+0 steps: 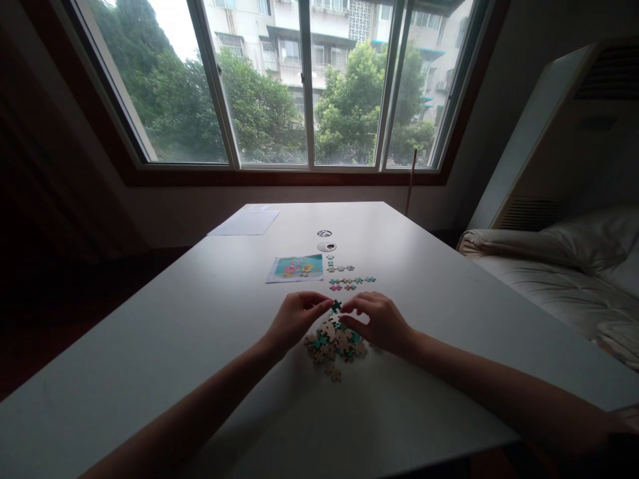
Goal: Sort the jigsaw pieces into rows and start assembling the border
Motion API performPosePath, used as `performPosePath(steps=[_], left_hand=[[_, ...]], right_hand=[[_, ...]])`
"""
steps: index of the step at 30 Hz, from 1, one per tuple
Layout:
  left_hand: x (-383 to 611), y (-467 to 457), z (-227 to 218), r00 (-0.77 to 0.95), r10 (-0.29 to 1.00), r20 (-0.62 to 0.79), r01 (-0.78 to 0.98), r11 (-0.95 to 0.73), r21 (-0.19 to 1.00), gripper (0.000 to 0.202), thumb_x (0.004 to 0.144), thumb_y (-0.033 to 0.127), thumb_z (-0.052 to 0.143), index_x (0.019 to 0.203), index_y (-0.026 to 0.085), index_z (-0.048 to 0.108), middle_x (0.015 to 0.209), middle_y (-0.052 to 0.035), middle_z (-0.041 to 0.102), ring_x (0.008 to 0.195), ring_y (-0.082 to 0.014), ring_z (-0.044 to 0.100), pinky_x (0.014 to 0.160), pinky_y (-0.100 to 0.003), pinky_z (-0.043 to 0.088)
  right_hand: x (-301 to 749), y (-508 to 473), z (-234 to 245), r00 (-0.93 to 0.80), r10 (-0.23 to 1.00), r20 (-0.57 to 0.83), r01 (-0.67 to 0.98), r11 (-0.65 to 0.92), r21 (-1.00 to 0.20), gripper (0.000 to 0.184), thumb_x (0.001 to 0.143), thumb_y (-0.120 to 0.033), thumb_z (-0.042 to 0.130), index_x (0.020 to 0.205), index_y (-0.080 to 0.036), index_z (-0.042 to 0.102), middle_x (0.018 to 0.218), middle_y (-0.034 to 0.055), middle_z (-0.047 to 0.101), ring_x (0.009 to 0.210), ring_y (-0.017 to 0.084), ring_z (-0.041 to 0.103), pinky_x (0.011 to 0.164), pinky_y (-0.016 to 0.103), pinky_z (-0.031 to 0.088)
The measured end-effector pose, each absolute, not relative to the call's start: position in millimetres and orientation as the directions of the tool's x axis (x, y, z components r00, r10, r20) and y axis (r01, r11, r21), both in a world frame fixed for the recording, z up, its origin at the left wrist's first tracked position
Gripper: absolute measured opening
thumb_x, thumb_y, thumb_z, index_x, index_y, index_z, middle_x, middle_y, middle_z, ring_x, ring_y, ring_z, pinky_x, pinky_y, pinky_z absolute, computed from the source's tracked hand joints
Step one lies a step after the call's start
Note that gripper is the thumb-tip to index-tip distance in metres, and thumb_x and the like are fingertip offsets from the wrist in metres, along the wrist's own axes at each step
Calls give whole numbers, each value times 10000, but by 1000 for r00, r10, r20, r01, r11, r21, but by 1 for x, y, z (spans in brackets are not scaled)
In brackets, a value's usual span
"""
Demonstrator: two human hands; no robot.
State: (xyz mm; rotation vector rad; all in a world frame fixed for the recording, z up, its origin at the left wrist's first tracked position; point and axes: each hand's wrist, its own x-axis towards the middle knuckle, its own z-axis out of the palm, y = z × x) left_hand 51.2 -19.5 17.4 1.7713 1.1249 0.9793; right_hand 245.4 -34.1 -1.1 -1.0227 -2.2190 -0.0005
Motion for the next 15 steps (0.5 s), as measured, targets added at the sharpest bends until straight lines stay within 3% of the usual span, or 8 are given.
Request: performPosePath(steps=[9,15], left_hand=[[50,-21,16,398,890,220,419,-390,820,259,762,369,573,763,134,683,712,-50,687,647,-168,589,594,-252,441],[51,-24,16,385,904,184,385,-338,859,288,746,391,584,727,118,674,676,-58,673,626,-165,587,565,-241,428]], right_hand=[[244,-37,3,-426,668,610,674,684,-278,161,826,-336,513,780,-204,592,723,4,632,626,109,553,637,248,377],[247,-35,2,-407,670,621,686,673,-277,261,749,-443,591,858,-206,581,748,6,640,636,119,561,647,258,385]])
